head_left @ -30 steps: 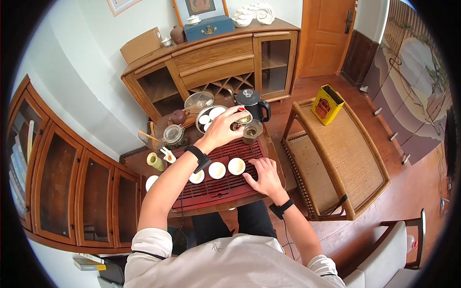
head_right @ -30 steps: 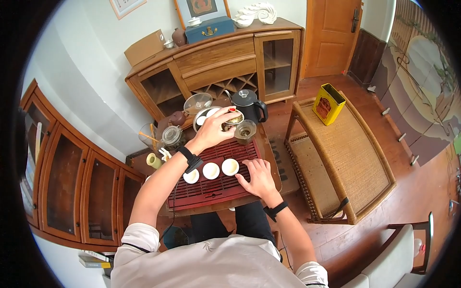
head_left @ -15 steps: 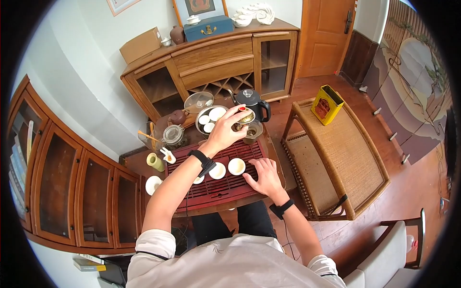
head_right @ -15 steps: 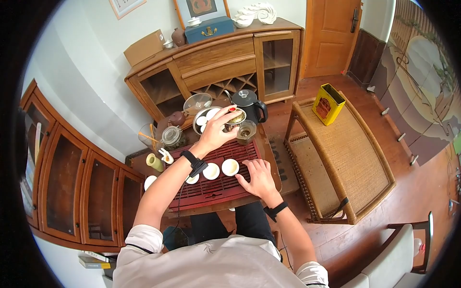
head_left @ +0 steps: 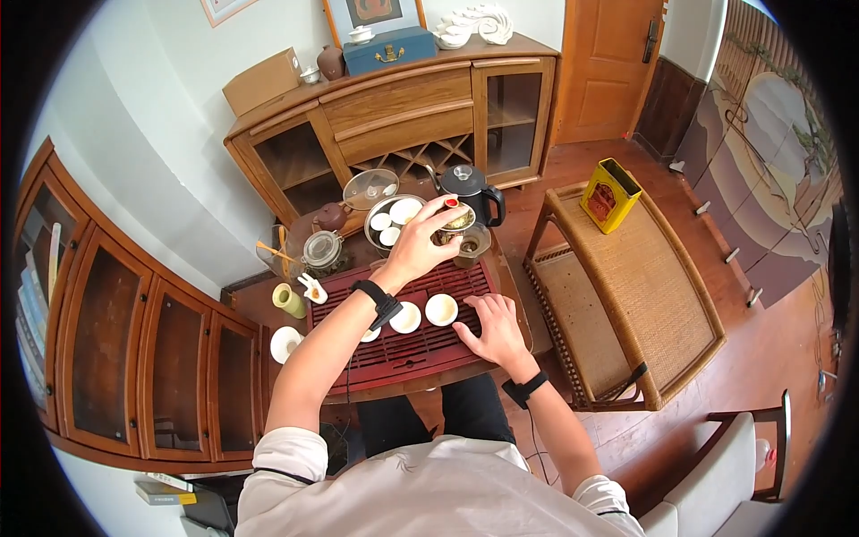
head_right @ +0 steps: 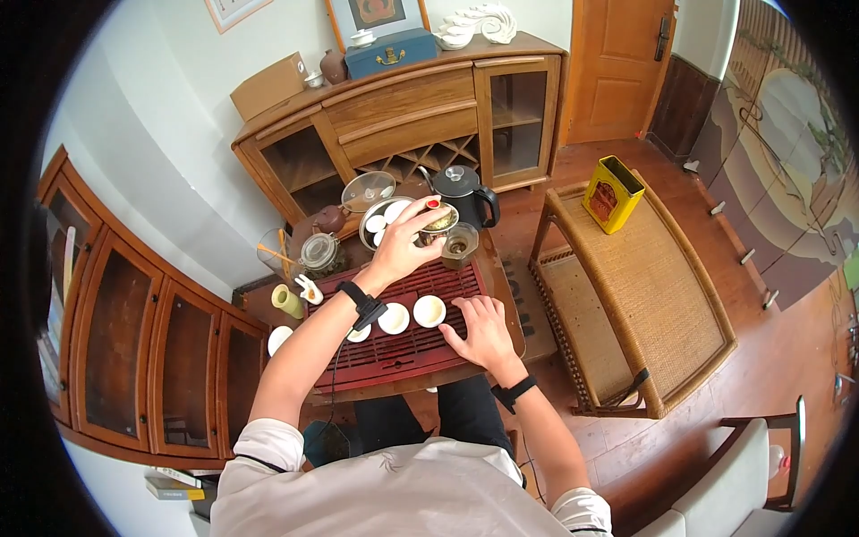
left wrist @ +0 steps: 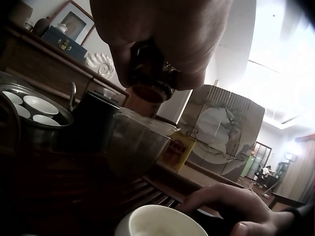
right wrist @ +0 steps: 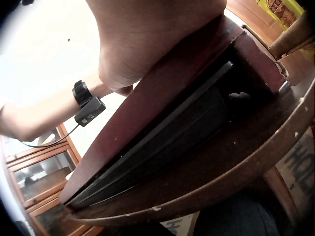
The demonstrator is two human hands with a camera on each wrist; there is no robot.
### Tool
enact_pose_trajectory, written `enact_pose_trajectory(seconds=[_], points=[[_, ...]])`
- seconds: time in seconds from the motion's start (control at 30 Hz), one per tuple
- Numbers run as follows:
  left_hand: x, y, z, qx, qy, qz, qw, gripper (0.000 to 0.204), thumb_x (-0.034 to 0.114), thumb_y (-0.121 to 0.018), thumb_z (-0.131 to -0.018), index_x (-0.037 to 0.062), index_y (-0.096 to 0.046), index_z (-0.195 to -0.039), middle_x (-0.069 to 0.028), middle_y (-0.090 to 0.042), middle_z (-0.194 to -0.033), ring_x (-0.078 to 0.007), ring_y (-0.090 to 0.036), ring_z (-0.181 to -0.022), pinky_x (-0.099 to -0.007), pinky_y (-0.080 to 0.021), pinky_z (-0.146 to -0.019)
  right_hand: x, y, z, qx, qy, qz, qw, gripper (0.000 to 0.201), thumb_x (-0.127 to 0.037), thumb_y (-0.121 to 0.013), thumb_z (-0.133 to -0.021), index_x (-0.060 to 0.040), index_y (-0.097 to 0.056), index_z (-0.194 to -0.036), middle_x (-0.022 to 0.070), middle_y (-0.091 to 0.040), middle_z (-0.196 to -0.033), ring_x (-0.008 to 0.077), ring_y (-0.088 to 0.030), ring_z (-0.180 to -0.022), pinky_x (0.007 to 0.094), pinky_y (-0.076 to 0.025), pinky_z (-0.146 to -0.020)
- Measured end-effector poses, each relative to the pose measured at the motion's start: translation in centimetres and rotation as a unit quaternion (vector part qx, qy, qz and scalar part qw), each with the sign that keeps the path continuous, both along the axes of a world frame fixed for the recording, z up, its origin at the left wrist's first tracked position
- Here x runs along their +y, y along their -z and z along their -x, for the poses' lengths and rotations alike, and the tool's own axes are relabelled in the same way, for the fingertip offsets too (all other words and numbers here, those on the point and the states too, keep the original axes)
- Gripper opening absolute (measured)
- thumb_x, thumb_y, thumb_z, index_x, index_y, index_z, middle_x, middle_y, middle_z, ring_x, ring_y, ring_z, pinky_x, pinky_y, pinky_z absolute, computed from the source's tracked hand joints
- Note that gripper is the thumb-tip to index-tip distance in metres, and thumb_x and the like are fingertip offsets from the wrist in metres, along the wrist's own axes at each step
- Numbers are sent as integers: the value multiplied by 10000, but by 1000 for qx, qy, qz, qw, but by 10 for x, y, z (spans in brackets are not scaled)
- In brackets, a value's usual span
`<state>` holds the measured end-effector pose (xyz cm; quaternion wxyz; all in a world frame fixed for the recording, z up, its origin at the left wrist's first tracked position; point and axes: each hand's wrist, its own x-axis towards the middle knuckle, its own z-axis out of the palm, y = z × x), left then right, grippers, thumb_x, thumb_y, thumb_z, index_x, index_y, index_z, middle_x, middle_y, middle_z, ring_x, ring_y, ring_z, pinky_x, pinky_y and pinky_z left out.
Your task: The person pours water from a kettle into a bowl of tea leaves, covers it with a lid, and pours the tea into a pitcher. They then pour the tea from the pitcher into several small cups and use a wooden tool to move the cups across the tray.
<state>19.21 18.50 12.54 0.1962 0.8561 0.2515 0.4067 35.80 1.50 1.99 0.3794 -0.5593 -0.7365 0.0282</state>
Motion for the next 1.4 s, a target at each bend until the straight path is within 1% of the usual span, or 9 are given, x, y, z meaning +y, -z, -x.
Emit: enact_pose_trajectory(seconds=[0.07, 0.13, 0.17, 0.23, 0.43, 0.53, 0.83, 1.13, 1.4], points=[[0, 1, 0, -2, 1, 2, 1000, 541, 89, -795, -843, 119, -722, -1379, -158, -633, -1465, -301, -670, -1275, -382, -543, -1077, 0, 0, 0, -1, -1, 1, 1000, 494, -396, -762, -921, -30, -661, -1236, 156, -698, -1088, 360, -622, -1128, 492, -426, -1068], [0, 1, 0, 1, -3, 7, 1000, 546, 96, -801, -840, 117, -722, -1379, -163, -631, -1471, -304, -669, -1278, -385, -543, -1079, 1, 1, 0, -6, 1, -5, 1000, 510, -432, -753, -925, -38, -673, -1239, 145, -688, -1071, 342, -617, -1115, 488, -425, -1062], [0, 1, 0, 1, -3, 7, 1000, 546, 96, -801, -840, 117, -722, -1379, -163, -631, -1471, -304, -669, -1278, -385, -543, -1079, 1, 1, 0, -6, 1, -4, 1000, 510, -432, -753, -925, -38, -673, -1239, 145, -688, -1071, 342, -617, -1115, 488, -425, -1062], [0, 0, 0, -1, -5, -1, 1000, 538, 117, -802, -839, 129, -727, -1372, -174, -626, -1474, -343, -680, -1262, -413, -562, -1060, 0, 0, 0, 1, -2, 0, 1000, 490, -398, -763, -921, -31, -664, -1231, 156, -694, -1078, 360, -621, -1127, 490, -426, -1066], [1, -1, 0, 3, -16, -23, 1000, 585, 118, -810, -833, 138, -702, -1407, -174, -612, -1484, -351, -661, -1285, -420, -552, -1078, 0, -1, 0, 3, -1, 4, 1000, 493, -401, -763, -921, -33, -668, -1235, 154, -697, -1086, 357, -622, -1125, 490, -425, -1069], [-2, -3, 1, 5, -18, -16, 1000, 594, 118, -809, -834, 139, -695, -1416, -173, -609, -1484, -352, -655, -1287, -424, -548, -1083, 1, 1, 0, -7, 3, -5, 1000, 509, -424, -764, -915, -37, -671, -1232, 144, -695, -1085, 341, -621, -1117, 490, -428, -1063], [0, 2, 2, -4, -15, -6, 1000, 553, 95, -788, -856, 115, -700, -1402, -170, -632, -1456, -345, -667, -1264, -416, -548, -1080, 2, 4, 0, -10, 4, -12, 1000, 512, -427, -765, -913, -38, -672, -1233, 141, -691, -1075, 336, -619, -1110, 486, -426, -1056], [-3, 1, 1, -25, -20, -6, 999, 556, 100, -786, -870, 143, -696, -1417, -160, -627, -1473, -334, -655, -1287, -417, -536, -1094, 1, 1, 0, -4, 3, -3, 1000, 508, -422, -768, -909, -41, -674, -1232, 139, -692, -1078, 336, -618, -1116, 486, -423, -1064], [1, 7, 3, -28, -14, -10, 999, 560, 107, -807, -866, 136, -702, -1416, -162, -634, -1467, -330, -669, -1269, -407, -540, -1086, 1, 2, 0, -7, 4, -6, 1000, 510, -427, -760, -916, -40, -678, -1237, 145, -693, -1078, 341, -616, -1121, 487, -423, -1065]])
